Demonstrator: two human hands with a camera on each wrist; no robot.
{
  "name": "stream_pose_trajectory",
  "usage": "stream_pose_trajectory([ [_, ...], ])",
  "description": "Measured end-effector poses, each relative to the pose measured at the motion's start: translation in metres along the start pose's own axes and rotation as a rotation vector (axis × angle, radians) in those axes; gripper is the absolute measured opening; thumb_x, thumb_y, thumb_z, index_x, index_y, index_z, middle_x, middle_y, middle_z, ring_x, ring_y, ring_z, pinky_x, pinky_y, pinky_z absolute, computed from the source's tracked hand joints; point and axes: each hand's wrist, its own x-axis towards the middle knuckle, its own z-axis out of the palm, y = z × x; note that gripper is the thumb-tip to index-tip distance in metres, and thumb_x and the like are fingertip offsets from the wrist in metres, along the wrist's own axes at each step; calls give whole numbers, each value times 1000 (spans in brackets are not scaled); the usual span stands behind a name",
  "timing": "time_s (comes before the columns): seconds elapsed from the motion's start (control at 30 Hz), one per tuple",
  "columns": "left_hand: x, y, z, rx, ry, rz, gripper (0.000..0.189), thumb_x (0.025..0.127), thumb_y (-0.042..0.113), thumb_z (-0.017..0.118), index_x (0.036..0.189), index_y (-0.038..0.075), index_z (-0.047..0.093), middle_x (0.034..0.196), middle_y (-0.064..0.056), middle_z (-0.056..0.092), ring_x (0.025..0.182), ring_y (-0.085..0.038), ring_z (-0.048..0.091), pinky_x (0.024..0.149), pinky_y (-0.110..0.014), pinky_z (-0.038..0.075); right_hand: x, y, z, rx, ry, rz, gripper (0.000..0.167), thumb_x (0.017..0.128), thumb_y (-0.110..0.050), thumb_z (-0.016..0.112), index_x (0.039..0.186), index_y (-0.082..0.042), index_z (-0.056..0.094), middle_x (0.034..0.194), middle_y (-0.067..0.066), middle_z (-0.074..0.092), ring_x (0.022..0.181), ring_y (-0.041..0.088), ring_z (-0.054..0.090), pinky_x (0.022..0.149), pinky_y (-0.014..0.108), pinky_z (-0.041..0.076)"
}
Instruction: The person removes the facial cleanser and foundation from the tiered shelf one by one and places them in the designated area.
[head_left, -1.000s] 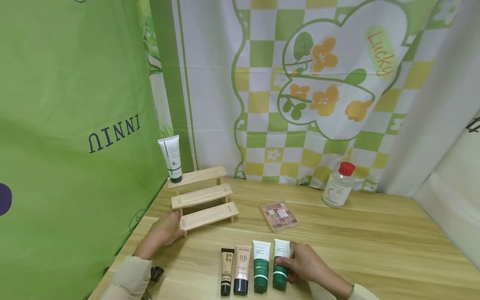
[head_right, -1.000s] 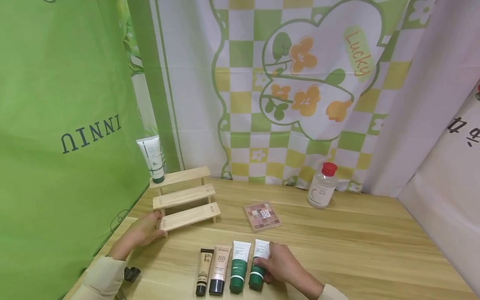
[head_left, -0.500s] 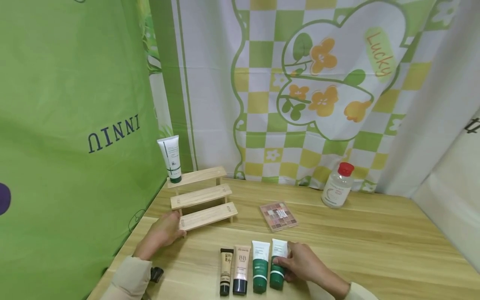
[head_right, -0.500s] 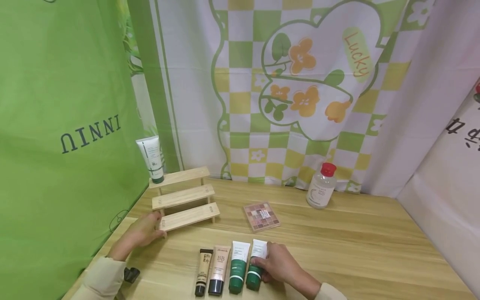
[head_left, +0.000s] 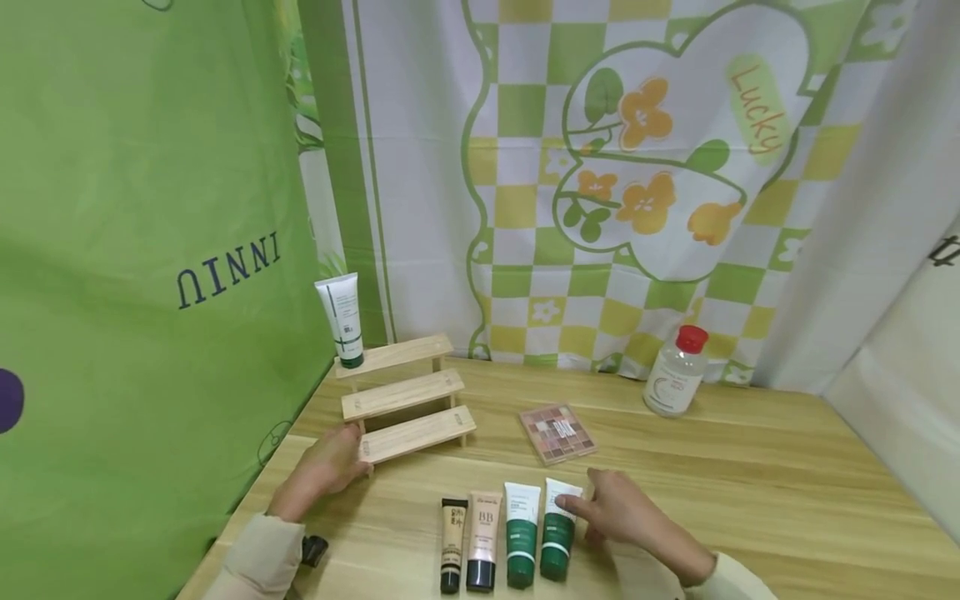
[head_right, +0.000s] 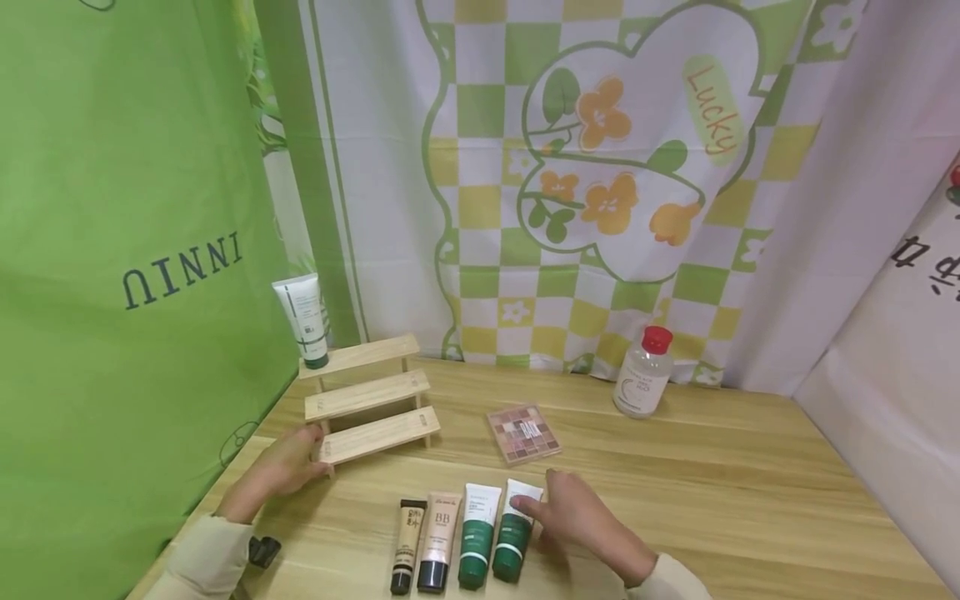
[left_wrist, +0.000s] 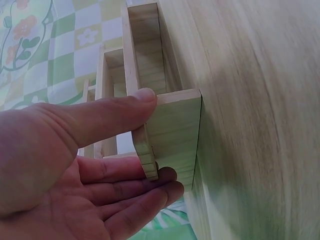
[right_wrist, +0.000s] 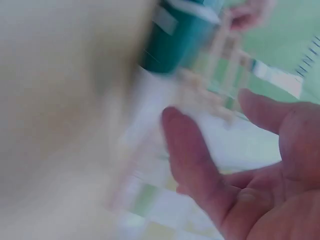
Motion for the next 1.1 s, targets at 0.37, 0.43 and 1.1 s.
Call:
stream_pose_trajectory([
  [0.37,-1,-3,-7,30,6,9,46,73,14,81,106,-8,59,93,-19,63,79,-29,62,72,-47,56,83,-95,-36,-177,40,-334,68,95,-38,62,141,8,42,127,25,58,112,34,60,93,46,52],
  [0.43,0,-5,-8,41,8,12,46,73,15,82,105,-8,59,92,-19,64,80,-30,62,72,-48,56,110,-117,-24,-193,23,-323,71,96,-42,60,145,4,39,141,26,48,129,38,48,105,49,43],
  [1.1,-2,-4,2,-31,32,3,41,73,12,83,104,-2,59,94,-16,65,89,-33,64,80,-50,55,214,-254,59,357,122,-324,107,77,-57,76,154,-6,22,153,15,37,138,31,39,111,46,37],
])
